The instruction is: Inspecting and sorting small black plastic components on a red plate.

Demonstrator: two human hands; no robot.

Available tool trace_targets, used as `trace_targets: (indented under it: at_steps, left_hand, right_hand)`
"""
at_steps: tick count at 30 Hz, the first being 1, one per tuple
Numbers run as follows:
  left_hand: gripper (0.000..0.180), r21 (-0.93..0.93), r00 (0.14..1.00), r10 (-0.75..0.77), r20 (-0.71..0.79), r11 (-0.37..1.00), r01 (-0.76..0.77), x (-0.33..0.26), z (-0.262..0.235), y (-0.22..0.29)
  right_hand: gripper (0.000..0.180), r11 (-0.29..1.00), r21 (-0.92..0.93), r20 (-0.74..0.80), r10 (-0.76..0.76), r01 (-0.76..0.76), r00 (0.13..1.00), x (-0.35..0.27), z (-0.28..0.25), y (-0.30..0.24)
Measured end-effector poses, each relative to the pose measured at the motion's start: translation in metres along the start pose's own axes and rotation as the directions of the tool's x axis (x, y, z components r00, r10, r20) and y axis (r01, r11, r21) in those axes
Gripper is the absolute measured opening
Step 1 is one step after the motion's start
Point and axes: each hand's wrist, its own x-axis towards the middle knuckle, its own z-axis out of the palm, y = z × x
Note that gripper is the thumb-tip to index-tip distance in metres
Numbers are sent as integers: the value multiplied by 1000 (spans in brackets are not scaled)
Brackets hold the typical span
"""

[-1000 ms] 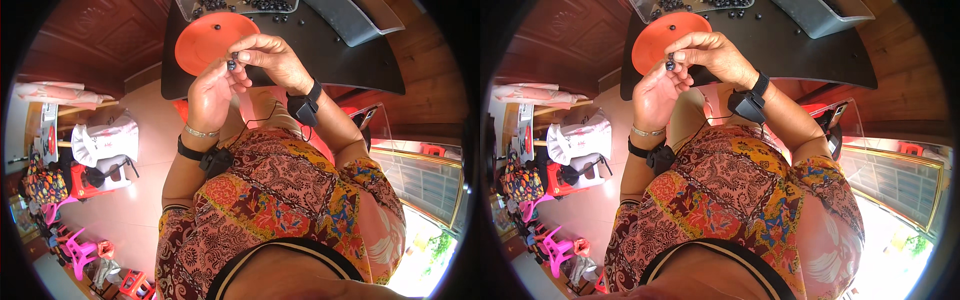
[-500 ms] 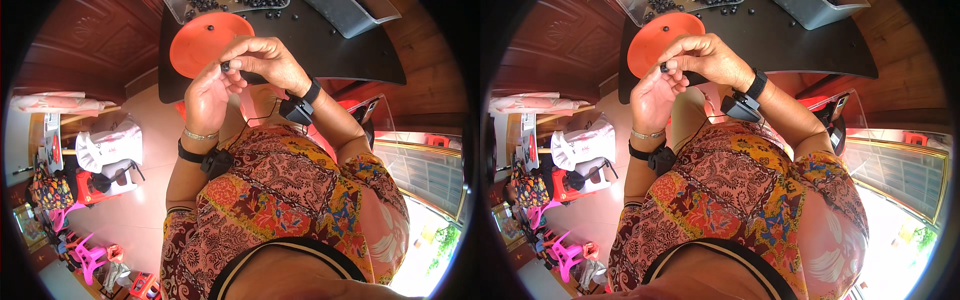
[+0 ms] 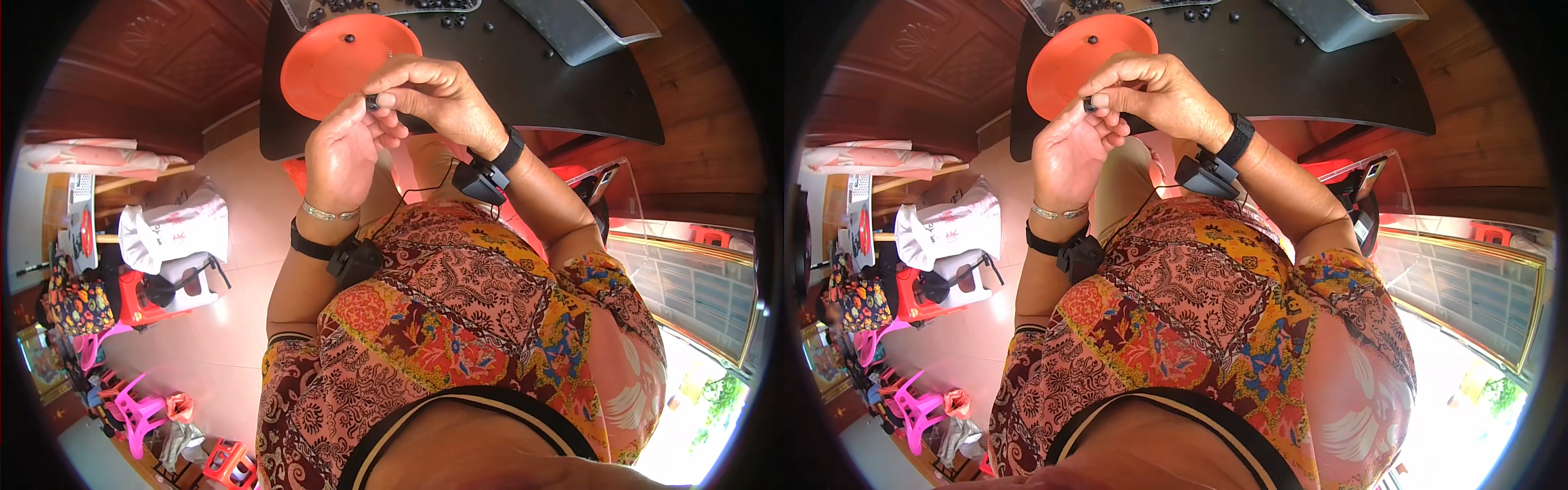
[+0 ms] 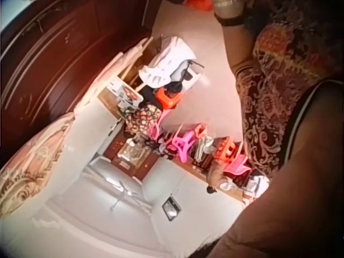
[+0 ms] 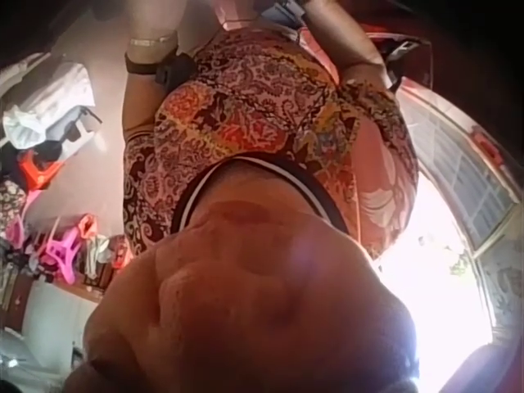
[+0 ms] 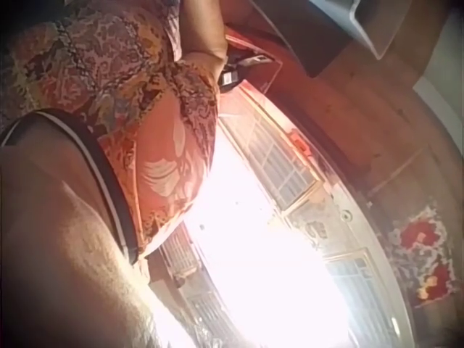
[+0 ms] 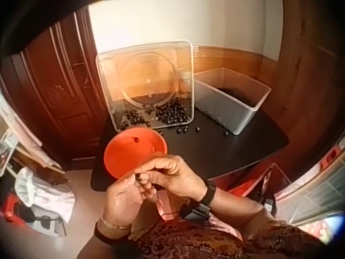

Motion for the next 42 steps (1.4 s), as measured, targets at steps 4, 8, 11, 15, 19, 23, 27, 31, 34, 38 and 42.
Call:
trace_targets:
  at_steps: [4,8,11,15,19,23,27,31,34,38,42]
  left_hand:
    - [29,-45,998,-24,-57,999,21,0,2,-1]
    - [26,-123,995,-12,-98,992,0,0,0,-2]
    - [23,-73,996,2,-93,997,-9,-1,9,3]
    - [22,-48,993,-3,-115,999,-3,-1,6,4]
    - [19,-3,996,48,-76,999,-48,-2,5,6]
    - [20,-35,994,75,-86,996,-78,-2,5,1]
    - [21,-49,994,88,-63,995,-91,-2,8,-1]
    - [24,-22,990,95,-102,995,-98,0,11,-2]
    - [26,-33,989,110,-96,993,-113,0,13,-3]
    - [29,-72,989,92,-114,992,-101,3,16,-5]
    - [30,-96,993,69,-100,992,-78,6,10,-10]
  right_hand:
    - [21,992,-118,-6,-39,38,999,0,4,-1]
    - [30,935,-327,-49,-162,137,986,-1,10,-1]
    - [31,916,-374,-95,-192,144,977,-1,13,-1]
    - [27,920,-374,-137,-180,118,974,0,14,0]
    - [31,928,-345,-95,-188,145,978,1,11,1]
    - [32,934,-335,-98,-164,123,982,-1,13,1]
    - [33,938,-339,-147,-128,71,981,-4,16,2]
    - [30,939,-343,-184,-83,15,980,-6,20,3]
    - [27,829,-547,-137,-225,116,965,-5,23,5]
    - [22,765,-622,-144,-319,165,937,-7,26,12]
    - [20,779,-611,-173,-303,139,937,-9,26,13]
